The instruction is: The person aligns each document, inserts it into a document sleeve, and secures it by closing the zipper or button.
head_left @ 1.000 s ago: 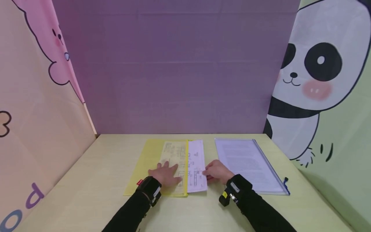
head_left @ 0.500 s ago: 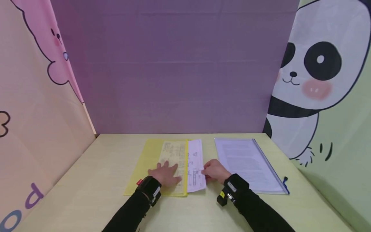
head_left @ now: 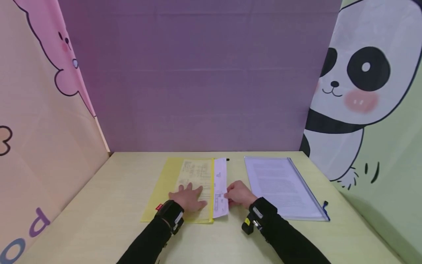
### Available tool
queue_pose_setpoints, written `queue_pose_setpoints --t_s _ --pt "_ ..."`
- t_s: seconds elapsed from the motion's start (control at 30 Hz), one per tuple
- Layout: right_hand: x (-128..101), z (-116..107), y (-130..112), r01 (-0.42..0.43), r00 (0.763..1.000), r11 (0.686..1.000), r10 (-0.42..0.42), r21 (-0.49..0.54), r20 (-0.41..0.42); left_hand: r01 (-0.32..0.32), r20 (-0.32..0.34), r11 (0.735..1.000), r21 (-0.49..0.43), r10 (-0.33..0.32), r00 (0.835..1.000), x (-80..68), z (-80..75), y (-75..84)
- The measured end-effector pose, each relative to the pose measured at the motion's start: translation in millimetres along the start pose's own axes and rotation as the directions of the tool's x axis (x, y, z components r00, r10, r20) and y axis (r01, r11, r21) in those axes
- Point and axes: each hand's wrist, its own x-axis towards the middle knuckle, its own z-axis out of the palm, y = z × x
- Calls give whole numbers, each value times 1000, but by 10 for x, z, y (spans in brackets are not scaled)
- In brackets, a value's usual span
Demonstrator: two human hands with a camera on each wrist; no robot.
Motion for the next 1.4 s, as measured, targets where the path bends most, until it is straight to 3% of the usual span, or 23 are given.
queue_pose_setpoints --t_s 0.57,1.0,1.4 --pt "14 61 20 2 1000 1000 -2 25 10 -5 3 1000 -5 5 1000 23 33 -58" --pt "6 -47 1 -2 1000 999 2 -45 6 4 -2 1000 -7 -4 1000 23 22 -17" --pt "8 35 -14 57 998 994 -59 -93 -18 6 4 1000 -31 -6 1000 21 33 -4"
